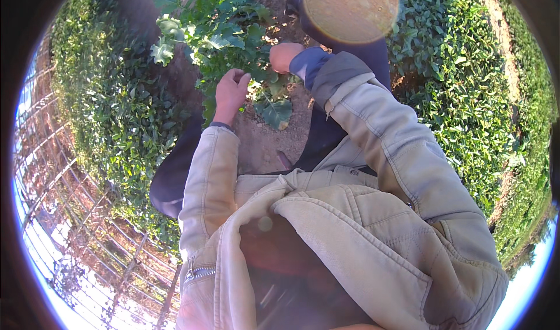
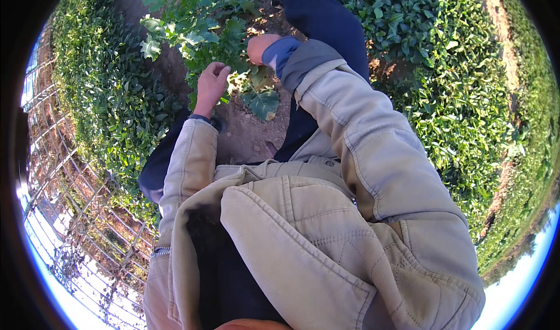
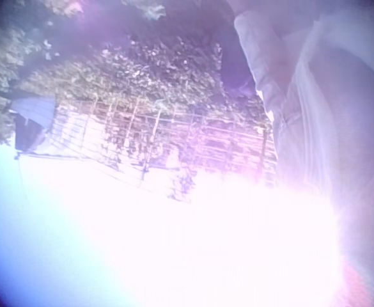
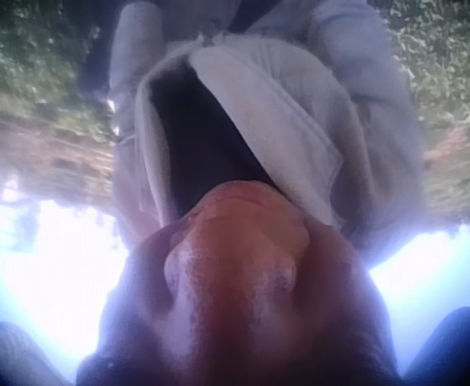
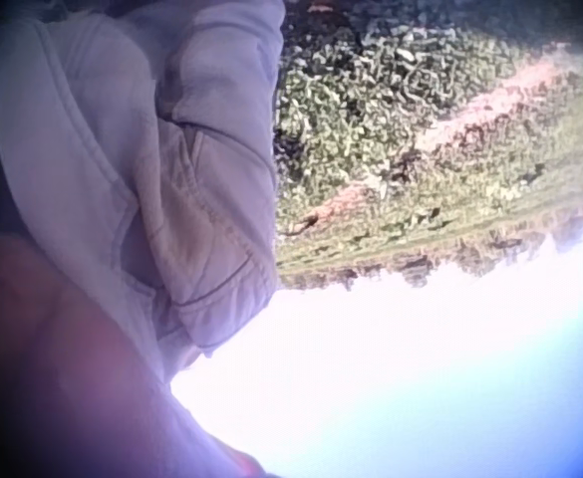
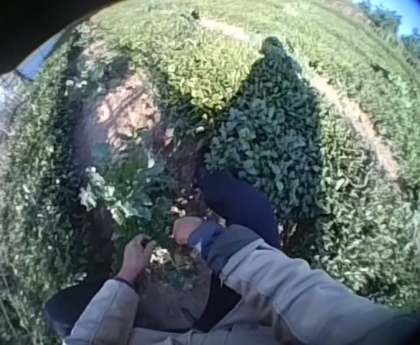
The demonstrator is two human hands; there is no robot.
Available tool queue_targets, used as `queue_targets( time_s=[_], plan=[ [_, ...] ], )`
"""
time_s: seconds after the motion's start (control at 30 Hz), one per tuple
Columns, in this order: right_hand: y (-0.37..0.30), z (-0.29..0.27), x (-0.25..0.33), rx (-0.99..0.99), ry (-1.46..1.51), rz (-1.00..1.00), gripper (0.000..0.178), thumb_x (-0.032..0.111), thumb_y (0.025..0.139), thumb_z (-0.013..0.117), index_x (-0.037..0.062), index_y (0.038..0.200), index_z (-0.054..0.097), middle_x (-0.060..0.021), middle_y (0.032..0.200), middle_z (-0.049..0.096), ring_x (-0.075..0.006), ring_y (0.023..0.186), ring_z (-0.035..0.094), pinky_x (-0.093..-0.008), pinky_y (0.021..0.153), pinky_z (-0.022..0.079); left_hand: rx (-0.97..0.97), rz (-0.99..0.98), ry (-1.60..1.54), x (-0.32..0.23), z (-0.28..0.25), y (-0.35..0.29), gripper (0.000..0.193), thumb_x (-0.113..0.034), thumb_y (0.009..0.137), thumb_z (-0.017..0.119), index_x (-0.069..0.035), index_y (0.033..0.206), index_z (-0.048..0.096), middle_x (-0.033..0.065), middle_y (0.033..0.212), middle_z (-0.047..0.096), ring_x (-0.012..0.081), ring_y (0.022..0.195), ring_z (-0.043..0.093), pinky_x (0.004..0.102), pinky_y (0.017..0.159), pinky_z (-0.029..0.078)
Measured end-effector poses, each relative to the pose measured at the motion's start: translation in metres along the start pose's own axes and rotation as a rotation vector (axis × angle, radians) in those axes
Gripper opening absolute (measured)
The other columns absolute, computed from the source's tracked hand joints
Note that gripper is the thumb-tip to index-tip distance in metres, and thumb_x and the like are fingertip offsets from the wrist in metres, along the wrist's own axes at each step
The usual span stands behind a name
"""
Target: The person squats beside a leafy green plant in a garden and repeatedly plucks leaves by hand, placing them into a red basket. The person continues this process across multiple plants in the same row.
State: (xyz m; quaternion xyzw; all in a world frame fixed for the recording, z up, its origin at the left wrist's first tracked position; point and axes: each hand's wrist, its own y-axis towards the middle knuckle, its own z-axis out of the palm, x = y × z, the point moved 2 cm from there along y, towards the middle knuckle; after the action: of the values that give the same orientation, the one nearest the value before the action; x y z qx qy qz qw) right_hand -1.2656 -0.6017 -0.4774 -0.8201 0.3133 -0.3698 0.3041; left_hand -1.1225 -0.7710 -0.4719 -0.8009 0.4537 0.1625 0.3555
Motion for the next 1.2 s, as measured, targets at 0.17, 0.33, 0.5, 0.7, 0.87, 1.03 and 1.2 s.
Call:
queue_targets(
  time_s=[0.17, 0.33, 0.5, 0.7, 0.87, 1.03, 1.2],
  plan=[
    [0.031, -0.001, -0.024, -0.600, 0.372, 0.322, 0.049, 0.020, 0.089, 0.066, 0.0075, 0.136, 0.067, -0.0222, 0.134, 0.068, -0.0354, 0.125, 0.065, -0.0464, 0.106, 0.049, -0.034, 0.294, 0.513, -0.052, -0.021, 0.042, 0.051, -0.028, 0.088, 0.077, -0.003, 0.130, 0.063, 0.0221, 0.126, 0.066, 0.0416, 0.114, 0.064, 0.0506, 0.099, 0.050],
    [0.114, 0.000, -0.063, -0.505, 0.873, 0.172, 0.046, 0.027, 0.091, 0.066, 0.0135, 0.134, 0.070, -0.0188, 0.136, 0.068, -0.0377, 0.127, 0.064, -0.0449, 0.104, 0.052, -0.080, 0.450, 0.106, -0.051, -0.013, 0.083, 0.067, -0.022, 0.087, 0.077, -0.006, 0.147, 0.051, 0.0193, 0.138, 0.064, 0.0364, 0.129, 0.058, 0.0492, 0.111, 0.043],
    [0.160, 0.009, -0.047, -0.425, 1.373, 0.109, 0.043, 0.031, 0.099, 0.064, -0.0015, 0.126, 0.068, -0.0117, 0.109, 0.073, -0.0229, 0.101, 0.066, -0.0393, 0.089, 0.051, 0.080, 0.538, 0.125, -0.036, -0.016, 0.072, 0.063, -0.011, 0.082, 0.078, -0.009, 0.141, 0.056, 0.0122, 0.122, 0.072, 0.0359, 0.114, 0.066, 0.0459, 0.096, 0.052],
    [0.196, 0.012, -0.022, -0.145, 1.999, 0.177, 0.037, 0.043, 0.100, 0.068, 0.0165, 0.125, 0.062, -0.0102, 0.122, 0.066, -0.0229, 0.107, 0.061, -0.0362, 0.089, 0.046, 0.088, 0.597, 0.168, -0.038, -0.021, 0.059, 0.052, -0.006, 0.080, 0.080, -0.008, 0.129, 0.062, 0.0147, 0.126, 0.068, 0.0364, 0.119, 0.063, 0.0449, 0.104, 0.049],
    [0.208, 0.020, -0.040, -0.194, 2.488, -0.027, 0.044, 0.039, 0.099, 0.069, 0.0127, 0.133, 0.060, -0.0132, 0.127, 0.066, -0.0318, 0.116, 0.062, -0.0528, 0.099, 0.050, 0.124, 0.579, 0.073, -0.064, -0.031, 0.070, 0.049, -0.025, 0.086, 0.083, -0.007, 0.129, 0.065, 0.0147, 0.126, 0.068, 0.0337, 0.119, 0.063, 0.0452, 0.102, 0.049],
    [0.176, 0.029, -0.037, -0.308, 2.623, -0.220, 0.035, 0.028, 0.097, 0.070, 0.0107, 0.127, 0.065, -0.0098, 0.121, 0.068, -0.0314, 0.113, 0.064, -0.0536, 0.099, 0.051, 0.150, 0.394, -0.068, -0.068, -0.029, 0.087, 0.042, -0.039, 0.097, 0.075, -0.005, 0.121, 0.071, 0.0117, 0.109, 0.073, 0.0250, 0.104, 0.068, 0.0396, 0.092, 0.053],
    [0.138, 0.011, -0.033, -0.644, 2.570, -0.306, 0.027, 0.013, 0.090, 0.076, 0.0109, 0.117, 0.069, -0.0036, 0.110, 0.072, -0.0239, 0.102, 0.067, -0.0456, 0.093, 0.052, 0.120, 0.376, -0.247, -0.061, -0.014, 0.116, 0.032, -0.031, 0.105, 0.065, -0.003, 0.116, 0.073, 0.0107, 0.105, 0.076, 0.0195, 0.089, 0.069, 0.0336, 0.083, 0.055]
  ],
)
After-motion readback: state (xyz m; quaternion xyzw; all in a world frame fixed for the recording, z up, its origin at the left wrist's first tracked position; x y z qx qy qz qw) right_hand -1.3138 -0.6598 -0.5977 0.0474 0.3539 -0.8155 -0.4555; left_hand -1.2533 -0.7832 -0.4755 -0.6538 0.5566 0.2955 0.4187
